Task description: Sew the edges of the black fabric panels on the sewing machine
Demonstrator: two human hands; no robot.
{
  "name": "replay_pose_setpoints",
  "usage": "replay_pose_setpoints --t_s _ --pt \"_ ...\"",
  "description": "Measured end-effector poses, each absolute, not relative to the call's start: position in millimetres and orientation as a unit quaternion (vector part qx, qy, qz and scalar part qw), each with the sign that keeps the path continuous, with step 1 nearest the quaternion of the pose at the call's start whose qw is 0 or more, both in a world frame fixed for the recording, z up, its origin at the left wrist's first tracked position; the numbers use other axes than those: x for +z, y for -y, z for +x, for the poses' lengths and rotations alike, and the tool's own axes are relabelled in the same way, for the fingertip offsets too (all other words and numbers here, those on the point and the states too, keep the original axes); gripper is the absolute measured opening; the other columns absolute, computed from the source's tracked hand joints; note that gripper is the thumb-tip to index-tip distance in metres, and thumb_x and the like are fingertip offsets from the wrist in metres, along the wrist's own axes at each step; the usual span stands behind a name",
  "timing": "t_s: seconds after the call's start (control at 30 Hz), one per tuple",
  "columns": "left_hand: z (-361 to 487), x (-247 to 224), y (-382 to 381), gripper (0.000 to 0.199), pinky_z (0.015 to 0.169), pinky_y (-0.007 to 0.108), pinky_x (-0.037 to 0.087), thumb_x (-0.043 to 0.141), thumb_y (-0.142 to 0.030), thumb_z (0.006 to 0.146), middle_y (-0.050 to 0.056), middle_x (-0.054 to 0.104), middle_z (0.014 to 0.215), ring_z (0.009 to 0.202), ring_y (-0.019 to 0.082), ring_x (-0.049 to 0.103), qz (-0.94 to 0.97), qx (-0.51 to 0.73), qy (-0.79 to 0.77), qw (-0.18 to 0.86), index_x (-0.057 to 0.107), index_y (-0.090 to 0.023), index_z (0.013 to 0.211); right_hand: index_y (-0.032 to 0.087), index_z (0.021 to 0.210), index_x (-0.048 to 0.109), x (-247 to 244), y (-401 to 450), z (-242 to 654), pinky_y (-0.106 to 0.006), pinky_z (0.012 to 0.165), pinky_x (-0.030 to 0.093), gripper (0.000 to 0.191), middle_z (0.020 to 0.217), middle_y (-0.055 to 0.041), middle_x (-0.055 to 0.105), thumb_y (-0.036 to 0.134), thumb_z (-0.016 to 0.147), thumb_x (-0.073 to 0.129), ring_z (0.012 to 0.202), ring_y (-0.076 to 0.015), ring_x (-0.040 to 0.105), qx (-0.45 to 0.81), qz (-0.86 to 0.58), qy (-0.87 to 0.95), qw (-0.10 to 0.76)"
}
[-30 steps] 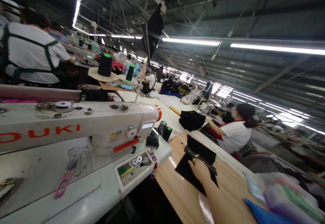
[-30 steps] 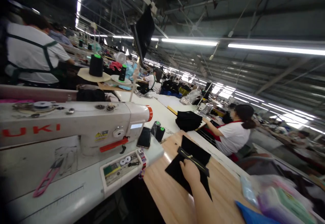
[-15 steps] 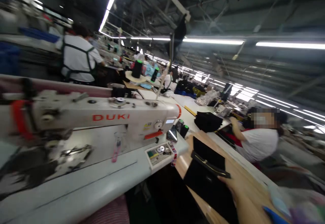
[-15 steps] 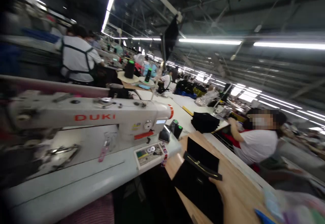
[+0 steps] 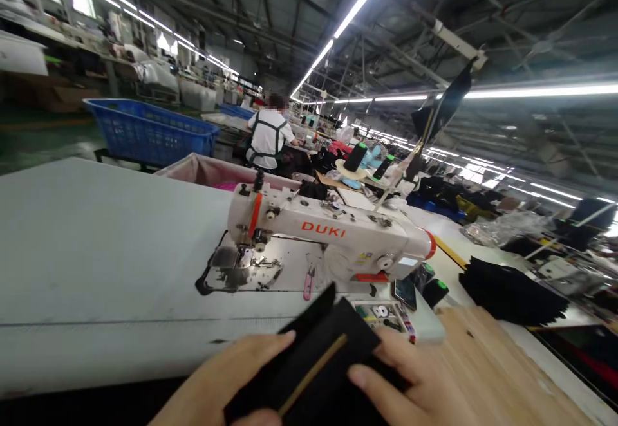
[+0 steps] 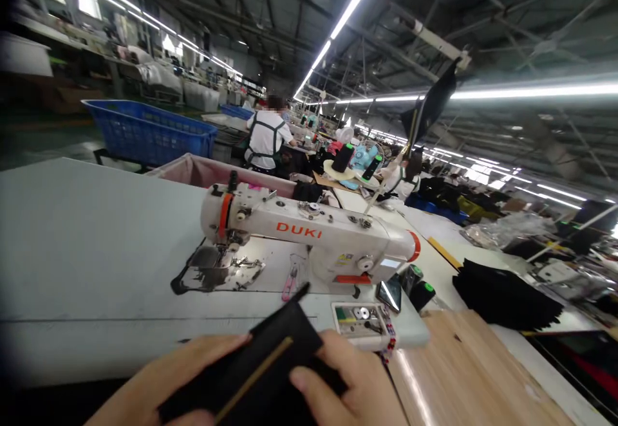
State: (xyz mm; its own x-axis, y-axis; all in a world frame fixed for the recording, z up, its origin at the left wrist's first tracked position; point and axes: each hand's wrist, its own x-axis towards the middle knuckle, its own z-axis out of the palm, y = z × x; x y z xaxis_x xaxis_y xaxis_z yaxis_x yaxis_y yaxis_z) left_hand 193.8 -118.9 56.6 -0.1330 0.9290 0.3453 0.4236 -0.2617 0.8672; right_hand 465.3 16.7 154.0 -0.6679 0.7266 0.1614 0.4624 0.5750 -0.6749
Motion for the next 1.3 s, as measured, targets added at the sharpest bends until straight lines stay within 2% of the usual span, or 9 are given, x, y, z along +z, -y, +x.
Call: replay_pose_setpoints --t_s 0.03,0.13,0.27,0.37,0.53,0.67,0.87,1.07,1.3 --pt "201 65 116 0.064 0.106 0.036 0.057 0.083 -0.041 0.079 0.004 0.072 0.135 0.119 0.030 0.072 0.614 0.496 -0.546 0.280 0.067 -0.037 0.141 0.028 0.097 0.077 155 -9 435 -0.026 0.075 0.060 0.013 0.090 -0.0007 0.080 0.028 0.094 0.064 0.082 -0.0207 0.076 0.328 -0.303 0.873 0.198" --pt "200 80 113 0.052 0.104 0.037 0.058 0.072 -0.038 0.088 0.006 0.074 0.131 0.115 0.028 0.072 0.536 0.506 -0.610 0.291 0.066 -0.032 0.140 0.023 0.081 0.070 153 3 376 -0.023 0.066 0.052 0.012 0.075 0.0018 0.074 0.024 0.093 0.067 0.070 -0.0165 0.070 0.306 -0.241 0.891 0.233" --pt "178 86 119 0.055 0.112 0.043 0.052 0.069 -0.030 0.085 0.008 0.068 0.137 0.127 0.031 0.063 0.539 0.491 -0.649 0.218 0.063 -0.028 0.139 0.022 0.090 0.071 137 6 345 -0.024 0.069 0.049 0.004 0.080 0.0008 0.075 0.019 0.092 0.072 0.073 -0.0171 0.071 0.299 -0.179 0.897 0.272" --pt "168 91 126 0.035 0.110 0.040 0.051 0.062 -0.024 0.088 0.007 0.068 0.132 0.126 0.030 0.061 0.549 0.482 -0.629 0.265 0.070 -0.025 0.122 0.021 0.092 0.072 131 12 334 -0.023 0.071 0.049 0.006 0.082 0.0006 0.074 0.017 0.091 0.076 0.075 -0.0164 0.070 0.341 -0.127 0.892 0.267" --pt "152 90 140 0.038 0.105 0.035 0.051 0.067 -0.037 0.096 0.004 0.072 0.126 0.116 0.026 0.067 0.441 0.548 -0.580 0.411 0.064 -0.029 0.133 0.021 0.098 0.075 145 10 339 -0.025 0.093 0.051 0.005 0.111 -0.0044 0.068 0.018 0.093 0.075 0.104 -0.0173 0.068 0.417 -0.162 0.864 0.230" --pt "144 86 143 0.045 0.094 0.032 0.056 0.079 -0.048 0.090 0.005 0.076 0.116 0.107 0.027 0.071 0.415 0.558 -0.541 0.473 0.071 -0.025 0.127 0.022 0.093 0.075 153 4 345 -0.029 0.111 0.044 0.006 0.140 -0.0050 0.063 0.018 0.095 0.073 0.133 -0.0203 0.059 0.467 -0.185 0.850 0.159" --pt "148 94 145 0.031 0.080 0.027 0.060 0.087 -0.044 0.083 0.004 0.076 0.097 0.093 0.024 0.072 0.356 0.610 -0.532 0.466 0.081 -0.023 0.106 0.021 0.076 0.072 151 8 336 -0.023 0.079 0.052 0.021 0.086 0.0037 0.076 0.002 0.084 0.079 0.083 -0.0139 0.070 0.481 -0.190 0.837 0.177" --pt "153 100 153 0.034 0.080 0.026 0.061 0.092 -0.043 0.076 0.006 0.078 0.095 0.089 0.023 0.073 0.274 0.639 -0.518 0.498 0.082 -0.024 0.103 0.025 0.077 0.078 148 10 335 -0.025 0.090 0.052 0.024 0.101 0.0052 0.081 0.001 0.084 0.078 0.096 -0.0152 0.075 0.485 -0.224 0.827 0.174" --pt "159 98 157 0.029 0.084 0.021 0.060 0.092 -0.042 0.076 0.002 0.078 0.093 0.093 0.021 0.073 0.265 0.651 -0.573 0.421 0.084 -0.026 0.098 0.023 0.078 0.073 131 15 340 -0.021 0.083 0.052 0.024 0.097 0.0042 0.077 0.001 0.078 0.083 0.088 -0.0131 0.073 0.436 -0.197 0.836 0.270"
